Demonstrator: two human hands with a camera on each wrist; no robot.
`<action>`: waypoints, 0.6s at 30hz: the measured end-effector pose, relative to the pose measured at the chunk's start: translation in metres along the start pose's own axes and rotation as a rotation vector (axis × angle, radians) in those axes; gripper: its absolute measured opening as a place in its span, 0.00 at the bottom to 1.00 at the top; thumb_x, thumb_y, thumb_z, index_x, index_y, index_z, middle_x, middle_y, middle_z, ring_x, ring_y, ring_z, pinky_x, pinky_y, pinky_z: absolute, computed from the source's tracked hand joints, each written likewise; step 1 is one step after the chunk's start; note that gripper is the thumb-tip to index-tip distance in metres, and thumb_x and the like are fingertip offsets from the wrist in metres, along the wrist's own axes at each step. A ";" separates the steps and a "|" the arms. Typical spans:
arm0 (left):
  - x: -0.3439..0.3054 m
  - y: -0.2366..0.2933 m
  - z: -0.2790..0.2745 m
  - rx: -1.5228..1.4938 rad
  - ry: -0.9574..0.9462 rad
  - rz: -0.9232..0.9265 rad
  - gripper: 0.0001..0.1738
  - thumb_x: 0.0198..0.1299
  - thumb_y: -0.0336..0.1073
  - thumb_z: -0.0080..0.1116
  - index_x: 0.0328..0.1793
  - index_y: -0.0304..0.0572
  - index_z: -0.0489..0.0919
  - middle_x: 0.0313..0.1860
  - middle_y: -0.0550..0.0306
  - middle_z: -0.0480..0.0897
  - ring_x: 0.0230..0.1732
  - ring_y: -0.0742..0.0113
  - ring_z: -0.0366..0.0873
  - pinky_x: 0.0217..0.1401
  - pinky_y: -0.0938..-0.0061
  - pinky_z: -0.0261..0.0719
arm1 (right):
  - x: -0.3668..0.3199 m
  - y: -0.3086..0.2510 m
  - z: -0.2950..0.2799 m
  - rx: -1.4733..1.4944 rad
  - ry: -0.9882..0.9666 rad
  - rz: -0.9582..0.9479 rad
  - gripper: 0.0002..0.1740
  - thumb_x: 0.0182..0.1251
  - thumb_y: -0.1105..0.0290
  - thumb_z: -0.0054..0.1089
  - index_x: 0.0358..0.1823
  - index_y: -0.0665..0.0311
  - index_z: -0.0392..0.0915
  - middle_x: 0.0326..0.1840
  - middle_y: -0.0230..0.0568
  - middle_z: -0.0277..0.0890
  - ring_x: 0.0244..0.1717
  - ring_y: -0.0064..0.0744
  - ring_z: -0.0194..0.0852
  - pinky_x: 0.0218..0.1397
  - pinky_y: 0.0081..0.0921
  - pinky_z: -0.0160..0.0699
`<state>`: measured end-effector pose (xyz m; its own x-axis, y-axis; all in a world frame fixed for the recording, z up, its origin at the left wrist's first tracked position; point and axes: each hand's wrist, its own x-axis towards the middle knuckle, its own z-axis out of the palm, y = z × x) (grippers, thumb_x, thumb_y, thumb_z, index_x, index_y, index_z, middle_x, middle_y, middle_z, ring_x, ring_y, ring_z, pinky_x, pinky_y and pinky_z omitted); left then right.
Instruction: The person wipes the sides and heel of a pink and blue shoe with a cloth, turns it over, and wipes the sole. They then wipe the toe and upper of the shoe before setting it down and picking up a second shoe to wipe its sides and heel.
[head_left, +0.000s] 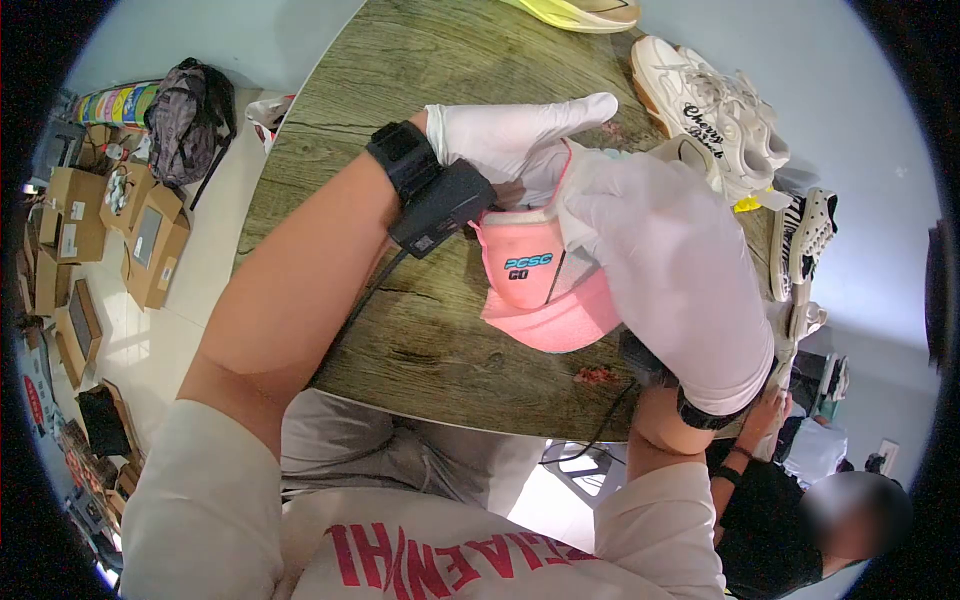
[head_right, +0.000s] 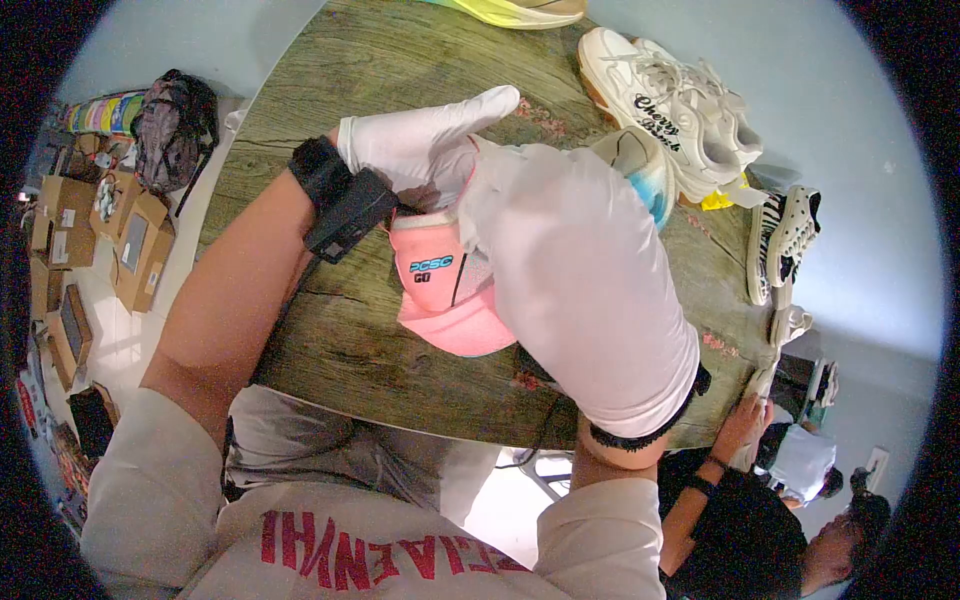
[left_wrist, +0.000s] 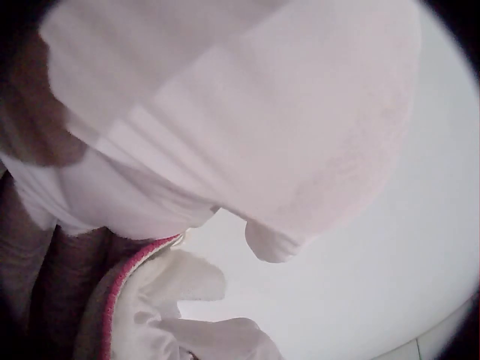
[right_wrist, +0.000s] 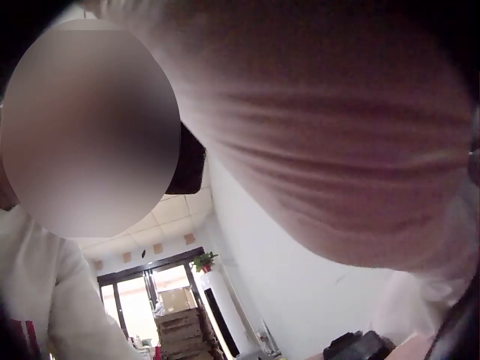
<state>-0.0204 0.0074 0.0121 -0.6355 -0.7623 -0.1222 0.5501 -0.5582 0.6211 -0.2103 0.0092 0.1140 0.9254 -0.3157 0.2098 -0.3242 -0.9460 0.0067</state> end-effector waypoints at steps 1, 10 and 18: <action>0.000 0.000 0.002 -0.071 0.007 -0.042 0.42 0.72 0.73 0.44 0.68 0.40 0.73 0.51 0.44 0.87 0.39 0.60 0.86 0.35 0.64 0.84 | 0.001 -0.003 -0.003 0.018 -0.025 0.009 0.11 0.57 0.76 0.60 0.42 0.64 0.83 0.45 0.47 0.80 0.49 0.54 0.78 0.51 0.46 0.77; -0.006 0.005 0.001 0.066 -0.047 0.039 0.39 0.70 0.74 0.47 0.50 0.40 0.77 0.44 0.56 0.85 0.43 0.73 0.81 0.49 0.73 0.81 | 0.006 -0.017 0.004 0.149 -0.026 -0.072 0.07 0.53 0.73 0.60 0.33 0.65 0.81 0.37 0.43 0.77 0.40 0.50 0.77 0.43 0.41 0.76; -0.008 0.003 0.002 0.042 -0.079 0.045 0.34 0.72 0.71 0.48 0.39 0.45 0.77 0.34 0.63 0.82 0.34 0.76 0.77 0.41 0.76 0.79 | 0.008 -0.023 -0.001 0.130 -0.048 -0.080 0.05 0.50 0.74 0.61 0.30 0.63 0.79 0.35 0.41 0.75 0.39 0.48 0.77 0.42 0.41 0.77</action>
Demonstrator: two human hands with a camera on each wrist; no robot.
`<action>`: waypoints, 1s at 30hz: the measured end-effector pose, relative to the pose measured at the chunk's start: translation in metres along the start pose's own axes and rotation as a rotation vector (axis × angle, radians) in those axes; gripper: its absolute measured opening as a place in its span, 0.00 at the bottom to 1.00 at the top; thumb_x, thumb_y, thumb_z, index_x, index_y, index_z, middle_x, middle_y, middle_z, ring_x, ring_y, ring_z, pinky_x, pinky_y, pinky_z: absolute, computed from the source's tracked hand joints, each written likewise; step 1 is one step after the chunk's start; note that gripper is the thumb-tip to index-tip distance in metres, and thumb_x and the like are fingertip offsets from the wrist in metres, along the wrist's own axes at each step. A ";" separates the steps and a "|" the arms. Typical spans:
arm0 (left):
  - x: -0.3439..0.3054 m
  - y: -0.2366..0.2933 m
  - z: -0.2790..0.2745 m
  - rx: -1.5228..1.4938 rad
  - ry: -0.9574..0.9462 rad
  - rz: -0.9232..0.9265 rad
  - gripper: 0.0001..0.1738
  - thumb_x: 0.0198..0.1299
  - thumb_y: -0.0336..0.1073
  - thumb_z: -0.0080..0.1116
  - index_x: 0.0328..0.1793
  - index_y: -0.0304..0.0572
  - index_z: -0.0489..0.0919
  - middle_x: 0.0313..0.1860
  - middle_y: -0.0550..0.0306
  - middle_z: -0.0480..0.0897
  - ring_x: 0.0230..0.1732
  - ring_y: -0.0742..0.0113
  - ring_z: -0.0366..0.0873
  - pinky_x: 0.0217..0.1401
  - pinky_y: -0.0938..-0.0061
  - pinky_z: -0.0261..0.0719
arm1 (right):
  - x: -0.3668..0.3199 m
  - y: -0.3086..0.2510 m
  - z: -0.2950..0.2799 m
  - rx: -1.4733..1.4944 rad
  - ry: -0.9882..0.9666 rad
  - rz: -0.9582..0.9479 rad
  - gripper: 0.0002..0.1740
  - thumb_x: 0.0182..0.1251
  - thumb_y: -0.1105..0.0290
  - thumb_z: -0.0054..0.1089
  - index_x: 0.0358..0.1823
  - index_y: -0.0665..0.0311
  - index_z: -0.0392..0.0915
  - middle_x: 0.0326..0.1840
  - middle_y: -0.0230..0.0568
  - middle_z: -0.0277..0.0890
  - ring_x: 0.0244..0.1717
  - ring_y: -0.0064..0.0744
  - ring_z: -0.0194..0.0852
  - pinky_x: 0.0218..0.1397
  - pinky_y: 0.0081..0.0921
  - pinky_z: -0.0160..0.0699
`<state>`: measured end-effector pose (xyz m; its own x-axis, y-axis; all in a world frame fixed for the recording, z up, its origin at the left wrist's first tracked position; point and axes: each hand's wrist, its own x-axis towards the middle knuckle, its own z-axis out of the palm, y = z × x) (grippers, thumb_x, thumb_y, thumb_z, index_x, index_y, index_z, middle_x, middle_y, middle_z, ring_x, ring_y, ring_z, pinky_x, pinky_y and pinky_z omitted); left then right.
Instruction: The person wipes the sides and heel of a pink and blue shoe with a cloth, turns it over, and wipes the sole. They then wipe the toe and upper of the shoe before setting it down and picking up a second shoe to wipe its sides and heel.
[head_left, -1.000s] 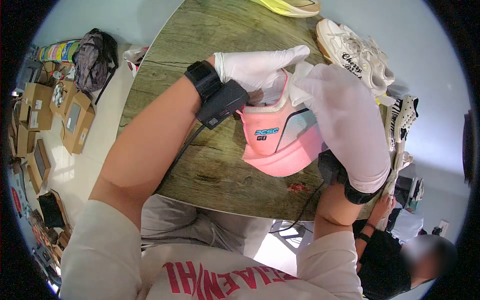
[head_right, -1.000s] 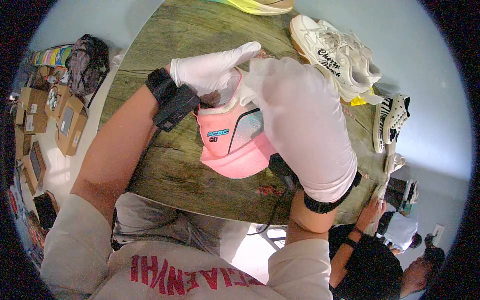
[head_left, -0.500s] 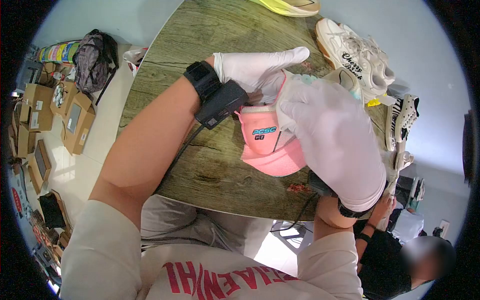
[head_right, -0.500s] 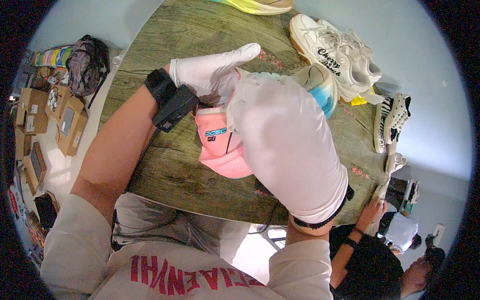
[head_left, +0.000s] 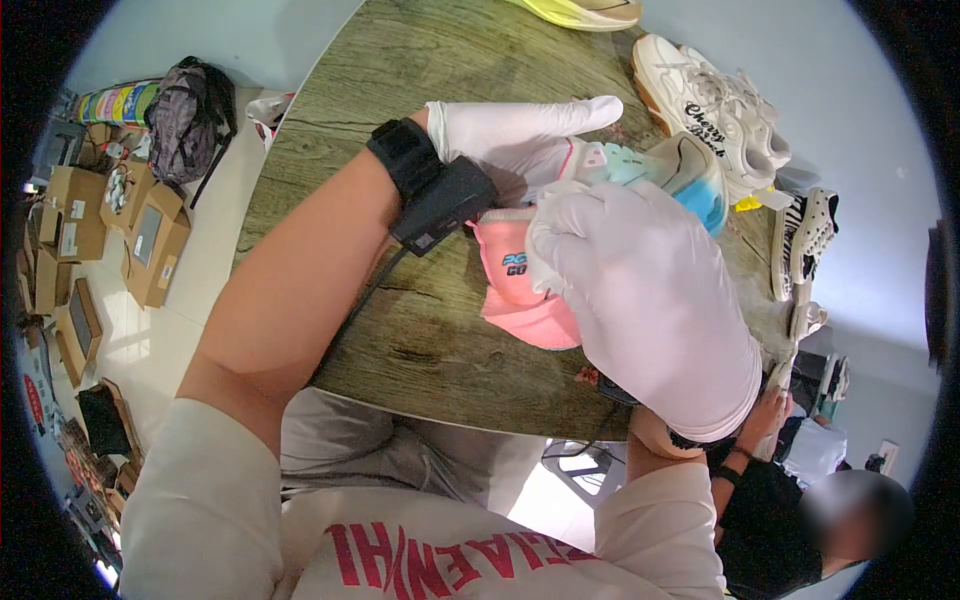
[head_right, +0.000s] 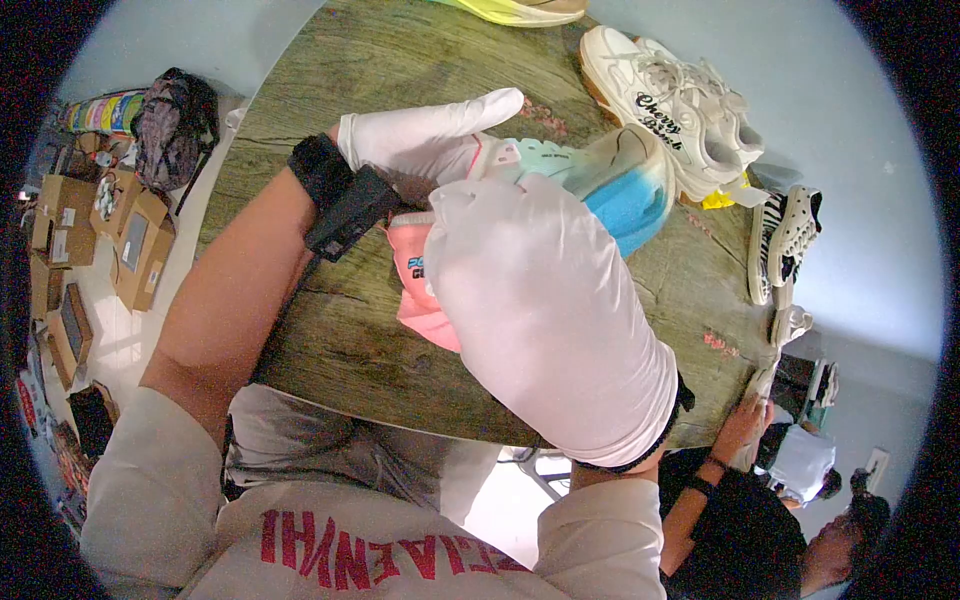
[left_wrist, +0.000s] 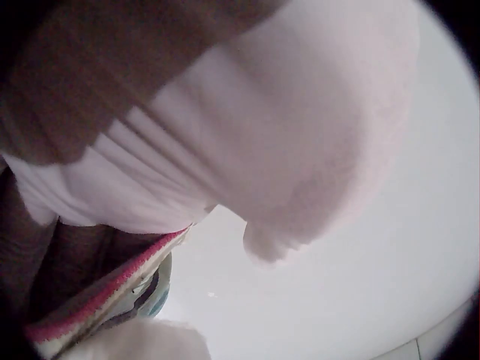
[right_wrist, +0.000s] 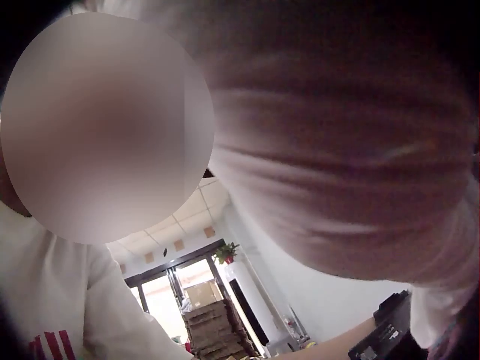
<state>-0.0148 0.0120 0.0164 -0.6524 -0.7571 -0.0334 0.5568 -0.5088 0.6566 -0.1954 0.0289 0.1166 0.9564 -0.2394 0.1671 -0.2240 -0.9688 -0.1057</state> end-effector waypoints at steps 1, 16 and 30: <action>0.000 0.001 0.001 -0.037 0.027 -0.031 0.34 0.73 0.70 0.48 0.39 0.45 0.77 0.33 0.64 0.82 0.32 0.76 0.77 0.39 0.77 0.78 | 0.001 0.000 -0.001 0.009 -0.026 0.010 0.05 0.50 0.75 0.61 0.31 0.63 0.79 0.35 0.41 0.75 0.39 0.48 0.77 0.41 0.41 0.76; 0.002 -0.004 -0.017 0.075 -0.027 -0.125 0.17 0.74 0.51 0.59 0.49 0.45 0.81 0.36 0.63 0.84 0.38 0.77 0.81 0.45 0.77 0.79 | 0.002 -0.017 -0.009 0.082 -0.144 0.090 0.06 0.52 0.74 0.62 0.34 0.58 0.82 0.44 0.29 0.81 0.42 0.42 0.77 0.45 0.37 0.77; 0.001 -0.004 -0.019 0.548 0.015 -0.064 0.11 0.68 0.39 0.68 0.47 0.38 0.87 0.34 0.68 0.82 0.34 0.83 0.75 0.39 0.82 0.74 | -0.006 -0.022 -0.014 0.008 -0.297 0.024 0.09 0.53 0.74 0.61 0.33 0.54 0.87 0.45 0.21 0.85 0.45 0.35 0.78 0.47 0.33 0.76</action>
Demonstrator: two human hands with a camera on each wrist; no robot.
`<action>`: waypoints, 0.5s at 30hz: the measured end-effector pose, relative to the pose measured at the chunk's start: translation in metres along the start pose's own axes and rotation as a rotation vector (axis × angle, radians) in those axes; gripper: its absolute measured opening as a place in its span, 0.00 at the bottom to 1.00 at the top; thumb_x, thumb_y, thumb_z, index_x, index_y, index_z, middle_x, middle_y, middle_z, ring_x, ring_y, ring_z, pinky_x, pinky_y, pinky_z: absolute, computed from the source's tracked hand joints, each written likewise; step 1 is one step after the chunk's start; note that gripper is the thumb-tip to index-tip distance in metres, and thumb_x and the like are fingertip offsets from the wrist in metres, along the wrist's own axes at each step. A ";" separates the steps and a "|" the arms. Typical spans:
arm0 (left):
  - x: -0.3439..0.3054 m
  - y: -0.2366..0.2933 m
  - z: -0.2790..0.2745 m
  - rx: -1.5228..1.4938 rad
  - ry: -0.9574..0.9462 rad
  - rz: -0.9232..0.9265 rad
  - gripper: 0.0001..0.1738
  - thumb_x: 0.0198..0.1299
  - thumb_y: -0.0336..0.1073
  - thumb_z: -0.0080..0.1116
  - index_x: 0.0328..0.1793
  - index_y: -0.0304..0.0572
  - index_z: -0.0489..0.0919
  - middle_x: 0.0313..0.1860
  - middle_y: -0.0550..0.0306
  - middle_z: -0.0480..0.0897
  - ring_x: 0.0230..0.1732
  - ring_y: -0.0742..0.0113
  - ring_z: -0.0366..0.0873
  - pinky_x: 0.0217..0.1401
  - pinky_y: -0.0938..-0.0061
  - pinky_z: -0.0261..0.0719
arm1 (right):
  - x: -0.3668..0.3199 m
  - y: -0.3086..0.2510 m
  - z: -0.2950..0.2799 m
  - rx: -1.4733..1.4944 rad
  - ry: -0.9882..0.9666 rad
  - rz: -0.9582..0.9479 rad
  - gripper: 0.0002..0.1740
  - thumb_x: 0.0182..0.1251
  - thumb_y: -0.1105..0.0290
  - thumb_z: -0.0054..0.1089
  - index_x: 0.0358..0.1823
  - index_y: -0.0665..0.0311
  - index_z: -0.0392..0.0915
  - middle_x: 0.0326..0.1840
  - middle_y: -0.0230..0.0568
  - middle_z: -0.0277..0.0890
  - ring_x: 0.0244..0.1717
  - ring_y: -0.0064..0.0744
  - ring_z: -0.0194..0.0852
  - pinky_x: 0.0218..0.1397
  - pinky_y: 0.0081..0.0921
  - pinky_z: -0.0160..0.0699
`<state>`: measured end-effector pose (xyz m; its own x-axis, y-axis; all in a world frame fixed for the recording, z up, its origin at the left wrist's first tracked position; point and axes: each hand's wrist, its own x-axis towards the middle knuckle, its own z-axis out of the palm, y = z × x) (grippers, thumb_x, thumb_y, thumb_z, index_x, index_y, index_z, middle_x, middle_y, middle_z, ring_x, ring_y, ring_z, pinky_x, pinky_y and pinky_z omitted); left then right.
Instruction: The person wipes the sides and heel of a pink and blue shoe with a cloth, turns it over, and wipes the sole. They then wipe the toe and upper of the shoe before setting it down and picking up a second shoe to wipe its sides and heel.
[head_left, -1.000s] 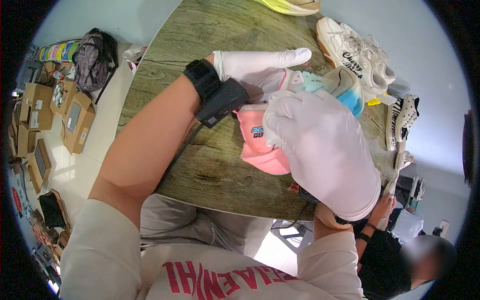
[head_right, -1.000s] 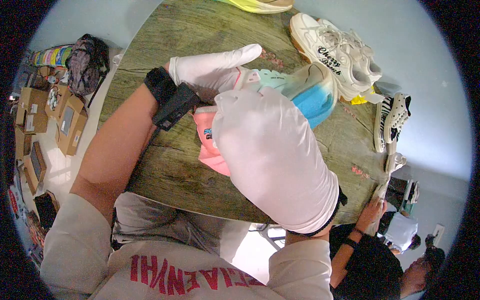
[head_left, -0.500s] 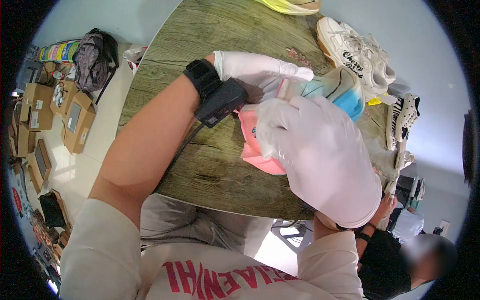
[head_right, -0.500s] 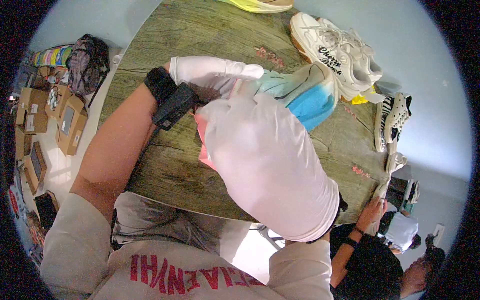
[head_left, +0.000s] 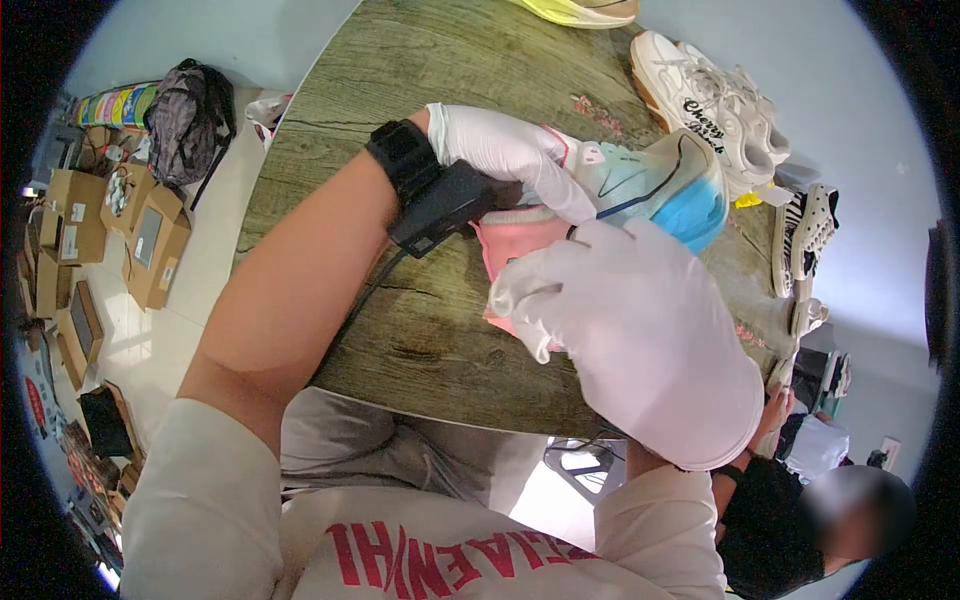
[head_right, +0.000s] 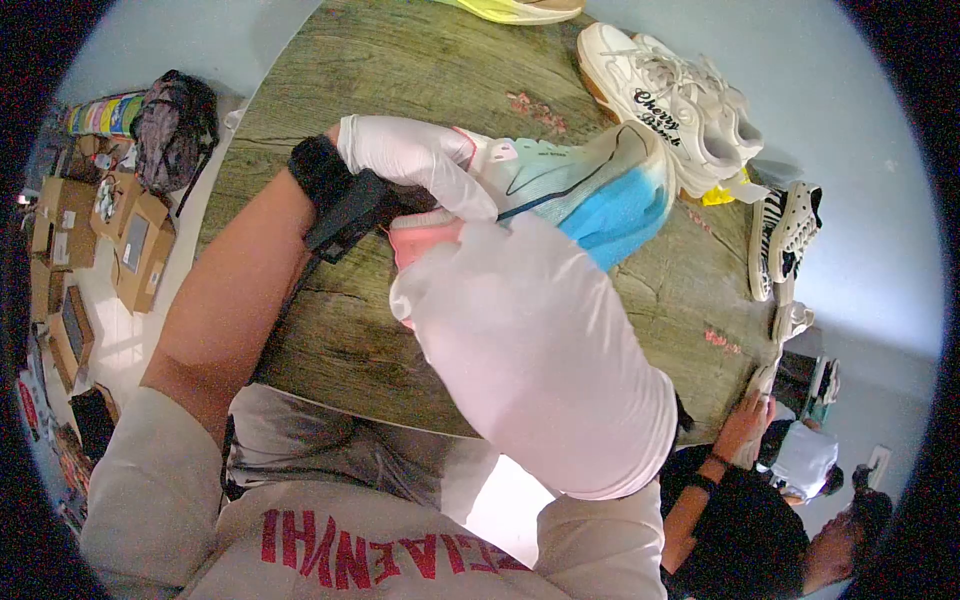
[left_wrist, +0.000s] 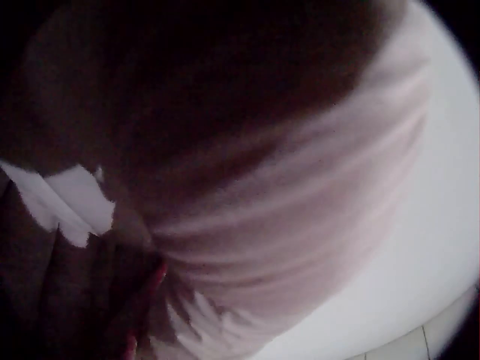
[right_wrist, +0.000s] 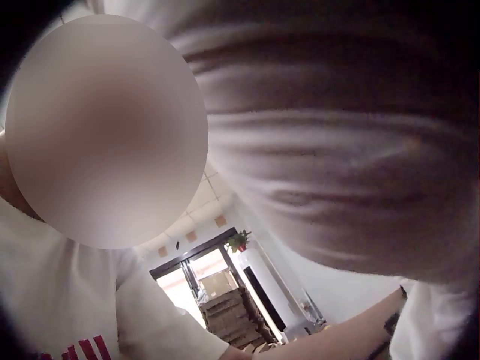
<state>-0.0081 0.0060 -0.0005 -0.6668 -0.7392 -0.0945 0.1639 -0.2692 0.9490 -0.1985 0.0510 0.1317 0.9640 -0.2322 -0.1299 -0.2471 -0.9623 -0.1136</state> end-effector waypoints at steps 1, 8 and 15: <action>0.004 -0.005 -0.003 0.047 0.024 0.061 0.10 0.67 0.36 0.68 0.46 0.37 0.87 0.35 0.68 0.83 0.34 0.83 0.75 0.38 0.83 0.74 | -0.002 0.002 -0.001 0.026 0.013 0.023 0.09 0.52 0.75 0.60 0.32 0.54 0.86 0.45 0.21 0.85 0.44 0.35 0.78 0.46 0.33 0.75; -0.002 0.005 0.008 -0.159 0.082 -0.032 0.07 0.66 0.33 0.68 0.43 0.37 0.87 0.36 0.66 0.85 0.30 0.83 0.78 0.31 0.83 0.73 | -0.010 0.015 -0.011 -0.010 0.080 0.112 0.09 0.54 0.77 0.58 0.30 0.55 0.85 0.42 0.23 0.85 0.41 0.37 0.77 0.44 0.35 0.71; 0.004 -0.005 0.002 -0.236 0.054 -0.064 0.06 0.64 0.33 0.68 0.43 0.39 0.87 0.36 0.66 0.86 0.29 0.83 0.78 0.31 0.84 0.73 | -0.010 0.023 -0.018 -0.163 0.065 0.167 0.08 0.57 0.75 0.56 0.31 0.57 0.85 0.41 0.28 0.85 0.40 0.40 0.76 0.45 0.37 0.73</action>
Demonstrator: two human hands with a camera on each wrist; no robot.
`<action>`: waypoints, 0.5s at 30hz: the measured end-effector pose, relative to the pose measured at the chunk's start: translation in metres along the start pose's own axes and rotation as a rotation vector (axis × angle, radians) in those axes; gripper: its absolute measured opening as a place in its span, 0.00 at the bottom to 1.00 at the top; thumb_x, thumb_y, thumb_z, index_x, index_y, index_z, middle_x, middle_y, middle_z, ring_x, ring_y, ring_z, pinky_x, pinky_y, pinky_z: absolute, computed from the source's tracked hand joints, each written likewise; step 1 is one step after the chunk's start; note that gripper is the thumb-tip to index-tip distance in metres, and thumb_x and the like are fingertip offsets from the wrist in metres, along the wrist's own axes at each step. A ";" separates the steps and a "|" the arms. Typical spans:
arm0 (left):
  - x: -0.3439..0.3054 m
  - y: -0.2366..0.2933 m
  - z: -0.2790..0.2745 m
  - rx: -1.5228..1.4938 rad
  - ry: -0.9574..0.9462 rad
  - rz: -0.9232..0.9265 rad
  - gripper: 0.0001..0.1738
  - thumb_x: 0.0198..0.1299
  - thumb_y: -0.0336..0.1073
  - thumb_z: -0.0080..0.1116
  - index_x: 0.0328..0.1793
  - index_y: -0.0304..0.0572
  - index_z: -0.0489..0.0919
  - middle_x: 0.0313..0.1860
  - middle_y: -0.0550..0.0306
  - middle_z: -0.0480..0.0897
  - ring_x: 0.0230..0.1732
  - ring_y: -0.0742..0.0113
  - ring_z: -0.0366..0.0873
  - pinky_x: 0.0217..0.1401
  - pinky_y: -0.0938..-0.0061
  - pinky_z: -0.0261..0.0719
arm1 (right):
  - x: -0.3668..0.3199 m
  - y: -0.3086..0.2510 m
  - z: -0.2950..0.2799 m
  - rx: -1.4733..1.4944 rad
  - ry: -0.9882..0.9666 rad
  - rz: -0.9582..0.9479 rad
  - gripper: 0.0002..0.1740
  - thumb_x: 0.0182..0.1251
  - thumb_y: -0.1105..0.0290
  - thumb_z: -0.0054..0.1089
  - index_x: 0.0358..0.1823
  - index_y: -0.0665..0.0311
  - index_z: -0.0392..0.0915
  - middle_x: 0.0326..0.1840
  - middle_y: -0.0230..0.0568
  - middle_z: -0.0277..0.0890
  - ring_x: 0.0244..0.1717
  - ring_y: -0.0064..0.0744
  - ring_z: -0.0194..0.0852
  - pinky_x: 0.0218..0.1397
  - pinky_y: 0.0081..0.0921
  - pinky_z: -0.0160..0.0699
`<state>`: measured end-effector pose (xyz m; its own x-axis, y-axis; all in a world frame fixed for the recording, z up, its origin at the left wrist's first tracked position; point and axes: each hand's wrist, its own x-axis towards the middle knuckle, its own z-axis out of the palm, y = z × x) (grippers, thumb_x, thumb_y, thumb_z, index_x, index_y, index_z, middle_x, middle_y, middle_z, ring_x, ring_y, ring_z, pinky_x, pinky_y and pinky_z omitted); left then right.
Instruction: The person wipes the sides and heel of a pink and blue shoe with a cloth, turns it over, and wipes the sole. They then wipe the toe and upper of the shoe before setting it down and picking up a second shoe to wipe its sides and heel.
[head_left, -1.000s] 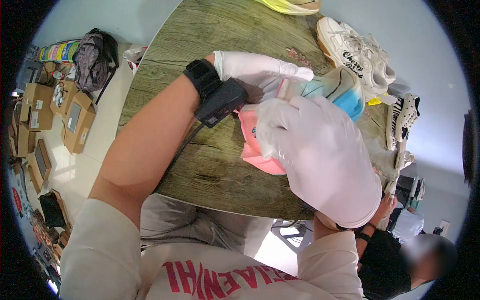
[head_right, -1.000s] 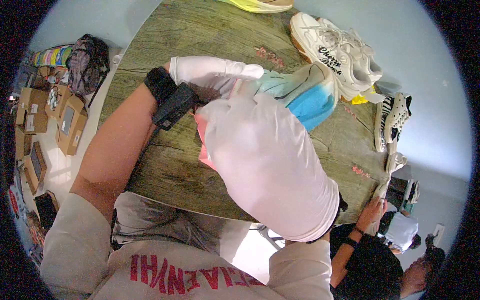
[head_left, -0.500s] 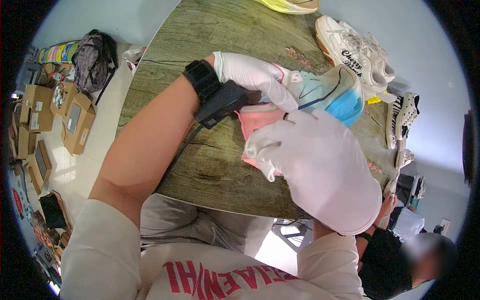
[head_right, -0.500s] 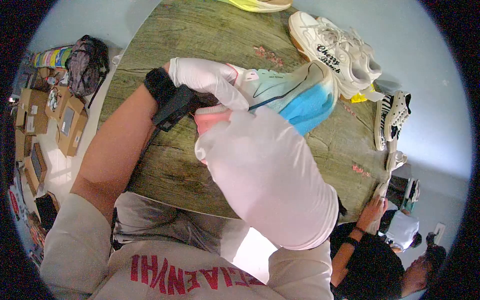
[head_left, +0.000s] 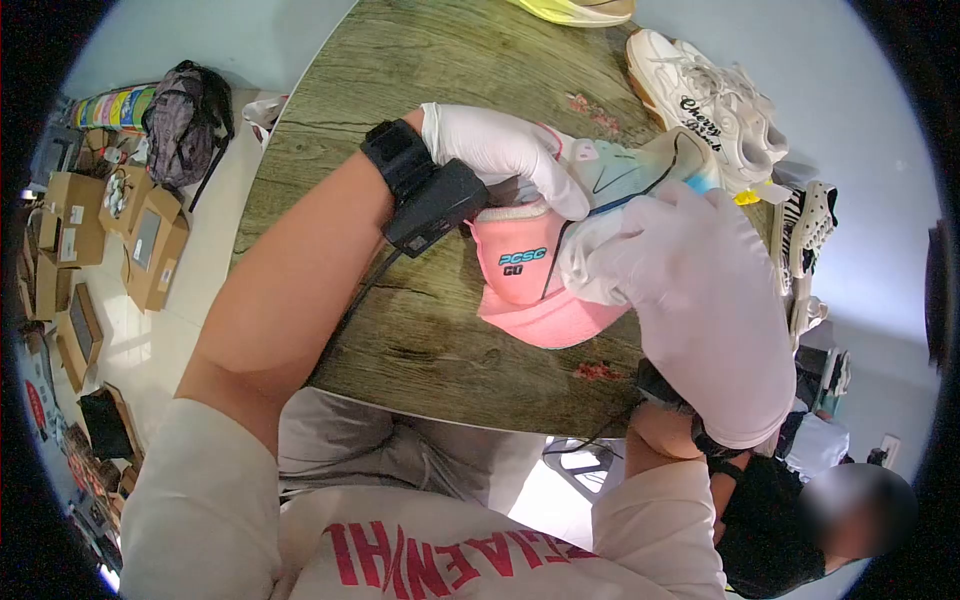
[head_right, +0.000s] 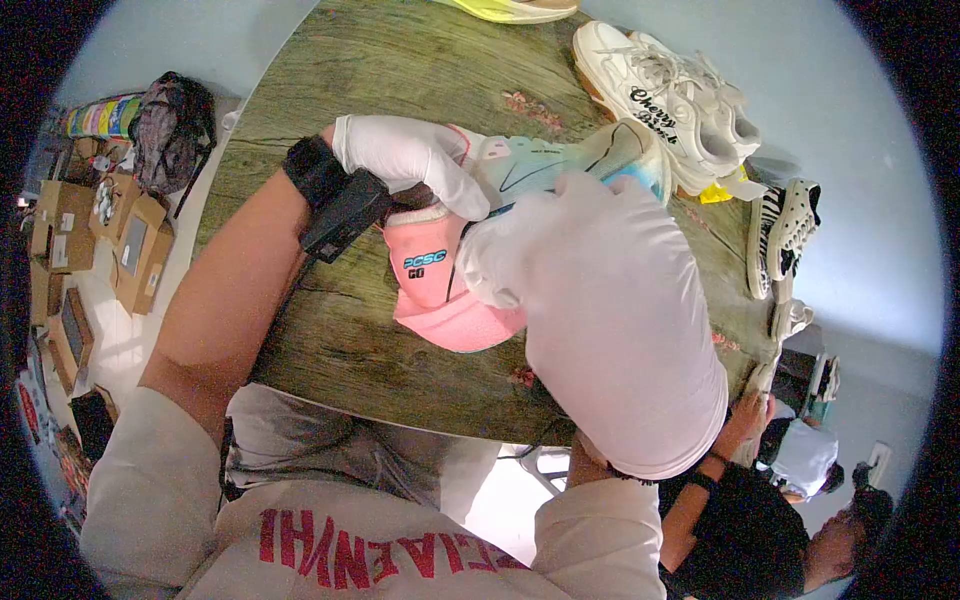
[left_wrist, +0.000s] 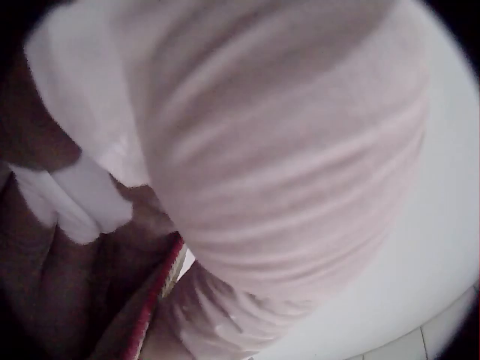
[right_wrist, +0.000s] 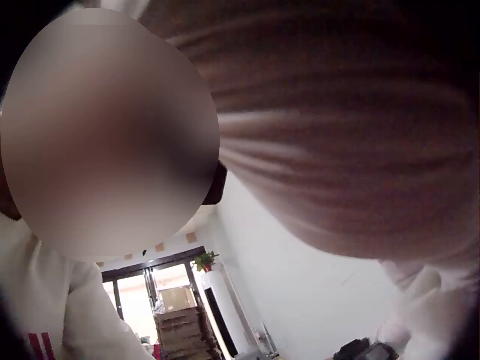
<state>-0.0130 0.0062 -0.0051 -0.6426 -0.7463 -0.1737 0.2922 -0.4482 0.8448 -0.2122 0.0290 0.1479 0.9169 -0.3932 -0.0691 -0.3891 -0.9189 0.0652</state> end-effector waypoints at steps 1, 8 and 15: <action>-0.001 0.000 0.001 -0.004 0.017 0.011 0.06 0.63 0.32 0.68 0.43 0.38 0.87 0.34 0.67 0.86 0.28 0.83 0.77 0.31 0.84 0.73 | 0.000 0.003 0.001 -0.059 -0.006 -0.008 0.09 0.57 0.75 0.56 0.32 0.57 0.86 0.41 0.29 0.85 0.41 0.41 0.77 0.46 0.37 0.73; -0.003 0.002 -0.003 0.028 0.024 0.004 0.05 0.60 0.34 0.71 0.37 0.43 0.86 0.28 0.69 0.82 0.24 0.84 0.72 0.28 0.84 0.69 | -0.003 0.006 0.003 -0.067 0.053 0.114 0.11 0.55 0.76 0.59 0.35 0.54 0.88 0.36 0.34 0.79 0.45 0.45 0.77 0.47 0.39 0.78; -0.001 0.001 -0.010 0.108 0.022 -0.015 0.12 0.58 0.35 0.72 0.24 0.50 0.79 0.20 0.72 0.73 0.19 0.84 0.63 0.21 0.80 0.56 | 0.000 0.016 0.003 -0.142 0.090 0.058 0.12 0.54 0.76 0.59 0.36 0.53 0.88 0.36 0.38 0.78 0.46 0.45 0.77 0.47 0.39 0.79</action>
<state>-0.0051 0.0012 -0.0092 -0.6299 -0.7513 -0.1968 0.2038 -0.4044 0.8916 -0.2191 0.0139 0.1458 0.9000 -0.4351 0.0274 -0.4310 -0.8784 0.2066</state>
